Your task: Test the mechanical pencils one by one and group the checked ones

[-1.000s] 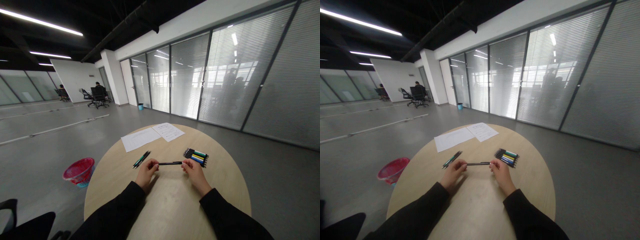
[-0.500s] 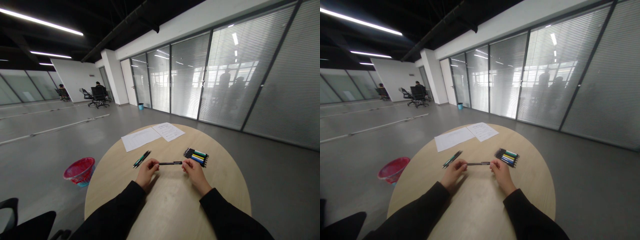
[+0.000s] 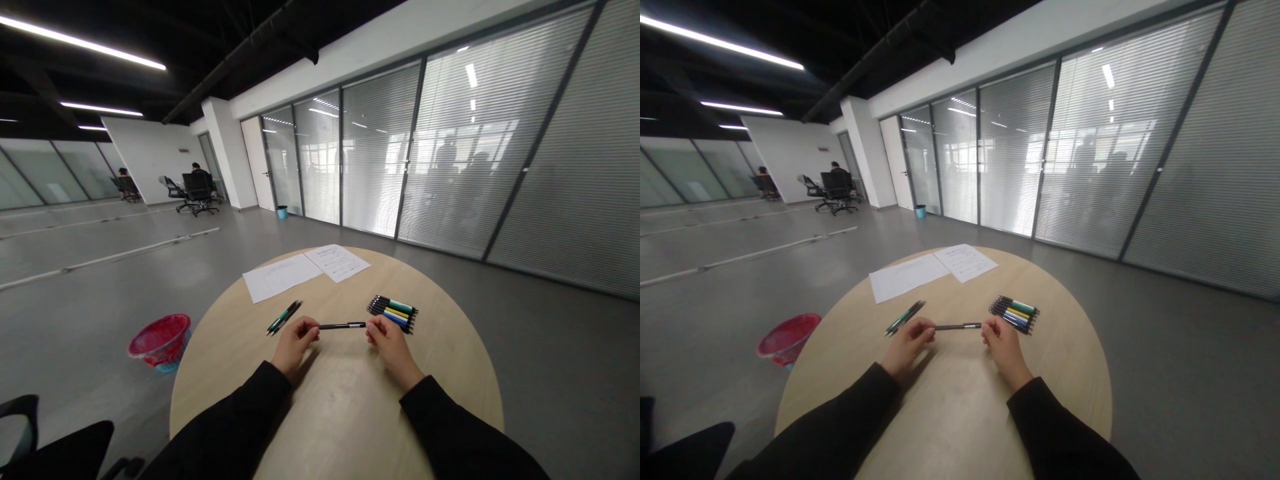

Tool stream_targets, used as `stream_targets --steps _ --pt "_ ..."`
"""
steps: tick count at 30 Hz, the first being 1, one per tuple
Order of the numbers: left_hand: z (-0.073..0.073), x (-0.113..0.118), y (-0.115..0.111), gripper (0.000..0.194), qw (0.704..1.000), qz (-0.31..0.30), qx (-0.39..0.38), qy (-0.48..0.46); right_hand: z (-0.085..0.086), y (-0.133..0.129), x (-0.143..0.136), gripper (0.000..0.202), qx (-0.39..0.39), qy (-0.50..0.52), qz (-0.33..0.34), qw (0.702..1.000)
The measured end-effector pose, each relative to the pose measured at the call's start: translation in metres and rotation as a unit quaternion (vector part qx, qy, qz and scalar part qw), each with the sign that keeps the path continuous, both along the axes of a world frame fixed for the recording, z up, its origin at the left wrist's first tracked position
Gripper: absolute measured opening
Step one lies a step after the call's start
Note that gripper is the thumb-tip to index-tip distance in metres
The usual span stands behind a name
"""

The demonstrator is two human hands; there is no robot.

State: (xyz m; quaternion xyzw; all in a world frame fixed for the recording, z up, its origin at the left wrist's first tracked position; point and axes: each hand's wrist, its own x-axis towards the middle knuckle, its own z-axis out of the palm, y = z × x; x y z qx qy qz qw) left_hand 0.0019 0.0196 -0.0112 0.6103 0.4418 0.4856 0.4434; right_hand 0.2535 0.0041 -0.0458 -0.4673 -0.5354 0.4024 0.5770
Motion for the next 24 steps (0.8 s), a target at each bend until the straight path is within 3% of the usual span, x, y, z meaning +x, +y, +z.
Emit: stream_targets --steps 17,24 --pt "0.008 0.001 -0.004 0.025 1.000 -0.019 -0.012 -0.014 0.015 -0.005 -0.006 0.031 -0.006 0.074 -0.006 0.997" --pt "0.006 0.001 -0.004 0.022 1.000 -0.005 -0.019 -0.020 0.014 -0.005 -0.006 0.031 -0.010 0.094 0.002 0.996"
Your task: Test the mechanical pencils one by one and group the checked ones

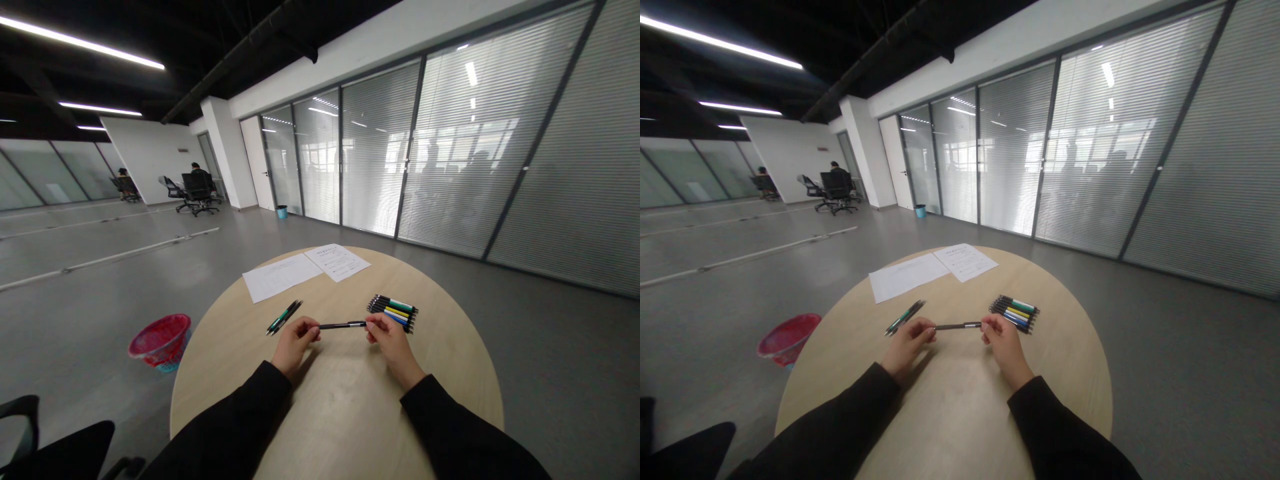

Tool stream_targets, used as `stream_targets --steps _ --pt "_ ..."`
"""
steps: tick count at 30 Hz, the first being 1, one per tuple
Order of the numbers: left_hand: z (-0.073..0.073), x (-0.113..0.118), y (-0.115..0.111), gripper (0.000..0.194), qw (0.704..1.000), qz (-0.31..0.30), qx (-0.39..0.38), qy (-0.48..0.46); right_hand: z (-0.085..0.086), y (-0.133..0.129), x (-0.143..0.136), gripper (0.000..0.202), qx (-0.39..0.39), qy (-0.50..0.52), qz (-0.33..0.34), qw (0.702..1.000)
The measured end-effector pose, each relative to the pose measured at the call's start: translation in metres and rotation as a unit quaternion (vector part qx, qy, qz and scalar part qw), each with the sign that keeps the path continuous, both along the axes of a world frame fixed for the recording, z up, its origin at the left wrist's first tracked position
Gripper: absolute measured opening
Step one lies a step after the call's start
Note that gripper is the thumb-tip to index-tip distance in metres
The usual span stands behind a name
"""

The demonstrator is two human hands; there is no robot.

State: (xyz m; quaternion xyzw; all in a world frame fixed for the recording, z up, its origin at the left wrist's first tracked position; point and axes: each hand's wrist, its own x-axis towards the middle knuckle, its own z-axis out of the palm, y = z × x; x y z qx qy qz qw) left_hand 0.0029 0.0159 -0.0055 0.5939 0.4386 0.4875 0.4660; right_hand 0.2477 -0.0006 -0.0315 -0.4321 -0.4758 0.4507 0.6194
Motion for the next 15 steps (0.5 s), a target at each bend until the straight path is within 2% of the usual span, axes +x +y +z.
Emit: stream_targets --steps 8,15 --pt "-0.0016 -0.0009 0.0005 0.022 1.000 0.005 0.000 -0.002 -0.0069 0.0030 0.0006 0.029 0.006 0.002 0.007 1.000" --pt "0.0003 -0.0001 0.0002 0.024 1.000 0.007 -0.006 0.002 -0.0089 0.0028 0.0024 0.024 0.012 -0.074 -0.011 0.997"
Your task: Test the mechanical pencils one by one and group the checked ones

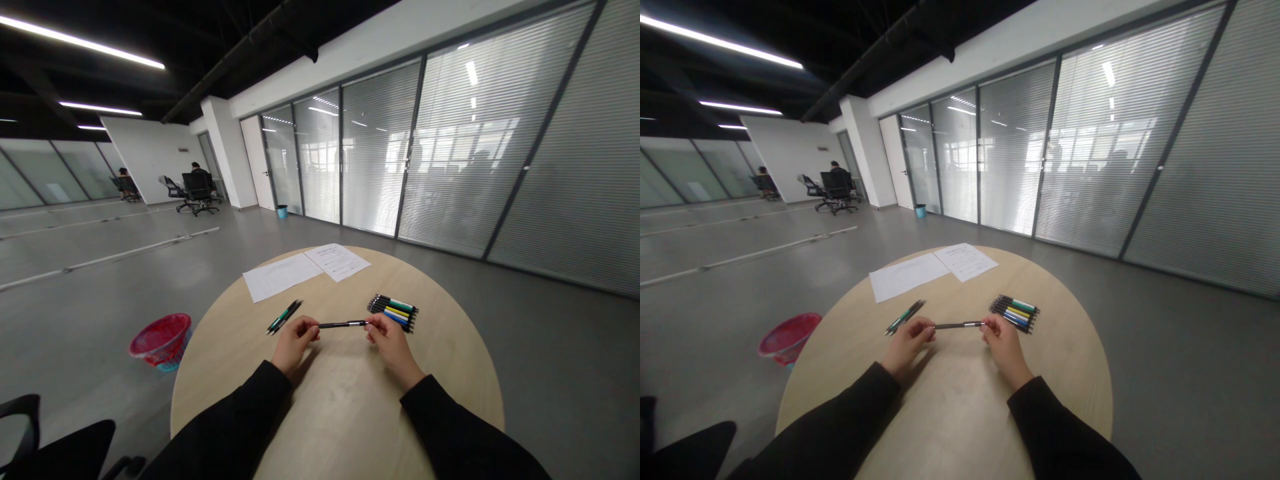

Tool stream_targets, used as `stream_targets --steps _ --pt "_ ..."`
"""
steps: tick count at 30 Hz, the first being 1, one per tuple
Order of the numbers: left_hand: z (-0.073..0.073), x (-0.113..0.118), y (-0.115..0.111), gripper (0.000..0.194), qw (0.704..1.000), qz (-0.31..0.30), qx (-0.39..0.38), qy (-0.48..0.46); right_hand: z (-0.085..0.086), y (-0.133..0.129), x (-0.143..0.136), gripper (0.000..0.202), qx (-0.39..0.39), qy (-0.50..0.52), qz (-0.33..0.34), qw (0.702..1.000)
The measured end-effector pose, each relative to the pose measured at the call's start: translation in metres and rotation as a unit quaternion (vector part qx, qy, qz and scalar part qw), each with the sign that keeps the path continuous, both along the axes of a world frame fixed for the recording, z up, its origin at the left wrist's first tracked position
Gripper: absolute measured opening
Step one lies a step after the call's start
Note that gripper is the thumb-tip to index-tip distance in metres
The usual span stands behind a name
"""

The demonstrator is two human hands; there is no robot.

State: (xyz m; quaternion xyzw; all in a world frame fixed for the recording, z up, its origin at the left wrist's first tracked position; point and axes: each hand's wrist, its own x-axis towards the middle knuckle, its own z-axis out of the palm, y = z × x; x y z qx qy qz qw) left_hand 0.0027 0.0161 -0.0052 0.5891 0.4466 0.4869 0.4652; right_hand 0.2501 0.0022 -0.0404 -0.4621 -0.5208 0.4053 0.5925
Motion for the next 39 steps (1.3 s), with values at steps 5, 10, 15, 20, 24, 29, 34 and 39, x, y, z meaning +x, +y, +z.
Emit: stream_targets --steps 5,10,15,20,24,29,34,39 --pt "-0.0001 -0.0003 0.0000 0.025 1.000 0.001 0.007 -0.001 -0.0008 -0.0007 0.0026 0.022 0.015 -0.074 -0.017 0.997" --pt "-0.0011 0.0001 0.0001 0.026 1.000 0.006 0.009 -0.001 0.0014 -0.0026 0.0031 0.023 0.018 -0.093 -0.024 0.995" --pt "-0.0018 -0.0001 0.0002 0.026 1.000 0.004 0.005 -0.003 0.0042 -0.0043 0.0037 0.023 0.023 -0.107 -0.025 0.994" --pt "-0.0004 0.0003 -0.0008 0.026 1.000 0.005 0.012 -0.001 0.0047 -0.0048 0.0041 0.022 0.024 -0.119 -0.028 0.992" --pt "0.0032 0.0009 -0.0024 0.028 1.000 0.002 0.015 0.006 0.0051 -0.0052 0.0041 0.022 0.022 -0.115 -0.026 0.993" --pt "0.0031 0.0006 -0.0024 0.027 1.000 0.005 0.015 0.007 0.0041 -0.0048 0.0044 0.024 0.021 -0.108 -0.015 0.994" --pt "-0.0017 0.0000 0.0002 0.028 1.000 0.009 0.009 0.000 0.0022 -0.0037 0.0046 0.028 0.020 -0.100 -0.009 0.995" --pt "-0.0025 -0.0002 0.0005 0.030 1.000 0.009 0.006 -0.002 0.0033 -0.0042 0.0043 0.029 0.020 -0.106 -0.004 0.994"
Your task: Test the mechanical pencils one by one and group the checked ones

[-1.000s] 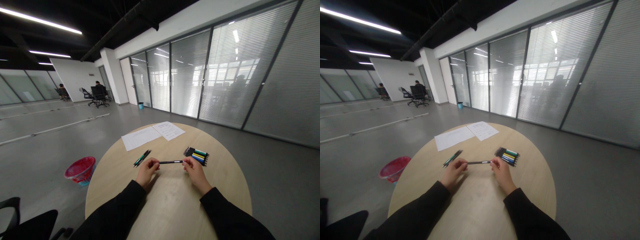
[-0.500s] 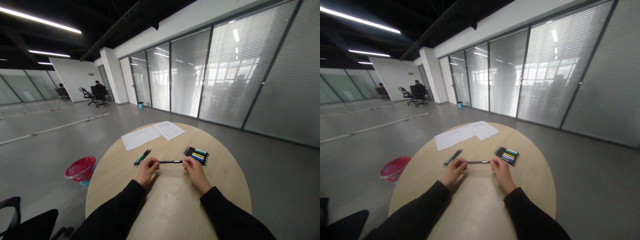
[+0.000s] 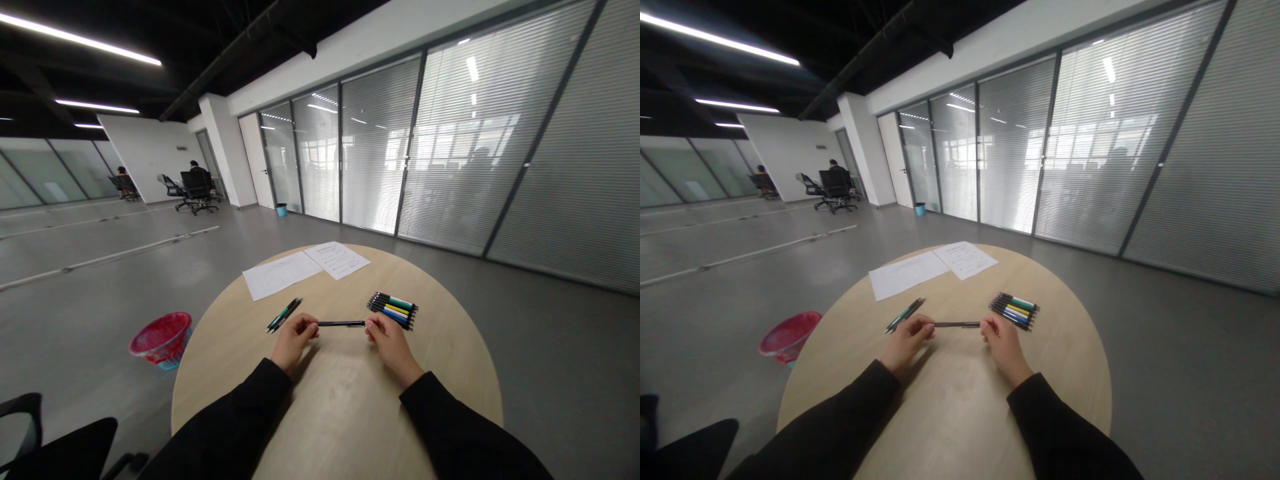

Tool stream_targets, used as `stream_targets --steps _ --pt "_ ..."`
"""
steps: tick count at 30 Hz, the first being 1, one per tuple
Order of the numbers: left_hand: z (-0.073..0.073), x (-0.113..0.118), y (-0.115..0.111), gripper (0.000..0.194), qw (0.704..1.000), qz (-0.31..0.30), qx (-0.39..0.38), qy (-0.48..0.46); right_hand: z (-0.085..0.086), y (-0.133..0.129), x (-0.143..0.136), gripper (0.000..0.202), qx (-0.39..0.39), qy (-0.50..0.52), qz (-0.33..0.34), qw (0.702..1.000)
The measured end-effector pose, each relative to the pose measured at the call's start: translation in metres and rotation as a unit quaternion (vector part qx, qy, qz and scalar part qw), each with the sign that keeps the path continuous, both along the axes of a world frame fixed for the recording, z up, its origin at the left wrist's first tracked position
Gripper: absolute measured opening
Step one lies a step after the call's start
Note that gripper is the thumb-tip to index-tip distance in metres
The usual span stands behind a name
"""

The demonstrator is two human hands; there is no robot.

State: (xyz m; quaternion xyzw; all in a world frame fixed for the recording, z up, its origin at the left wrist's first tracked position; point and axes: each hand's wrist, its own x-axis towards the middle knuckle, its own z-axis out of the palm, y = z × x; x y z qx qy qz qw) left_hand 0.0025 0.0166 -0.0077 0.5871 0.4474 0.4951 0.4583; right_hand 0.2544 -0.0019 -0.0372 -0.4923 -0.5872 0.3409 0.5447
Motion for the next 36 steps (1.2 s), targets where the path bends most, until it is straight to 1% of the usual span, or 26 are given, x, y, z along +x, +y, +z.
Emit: stream_targets --steps 9,17,27,36 --pt "0.0055 0.0016 -0.0022 0.031 1.000 -0.006 -0.004 0.003 0.0019 -0.0010 -0.0008 0.032 0.012 -0.020 -0.002 1.000" --pt "0.0048 0.0011 -0.0027 0.028 1.000 -0.005 -0.001 -0.003 -0.0027 0.0008 -0.0003 0.033 0.006 -0.014 -0.004 1.000" --pt "0.0035 0.0014 -0.0014 0.026 1.000 -0.004 0.001 -0.002 0.0016 -0.0014 -0.0002 0.035 0.010 -0.025 -0.003 1.000" --pt "0.0008 0.0003 0.0011 0.028 1.000 -0.012 0.002 0.001 -0.0007 0.0005 0.0013 0.035 0.013 -0.044 -0.008 0.999"
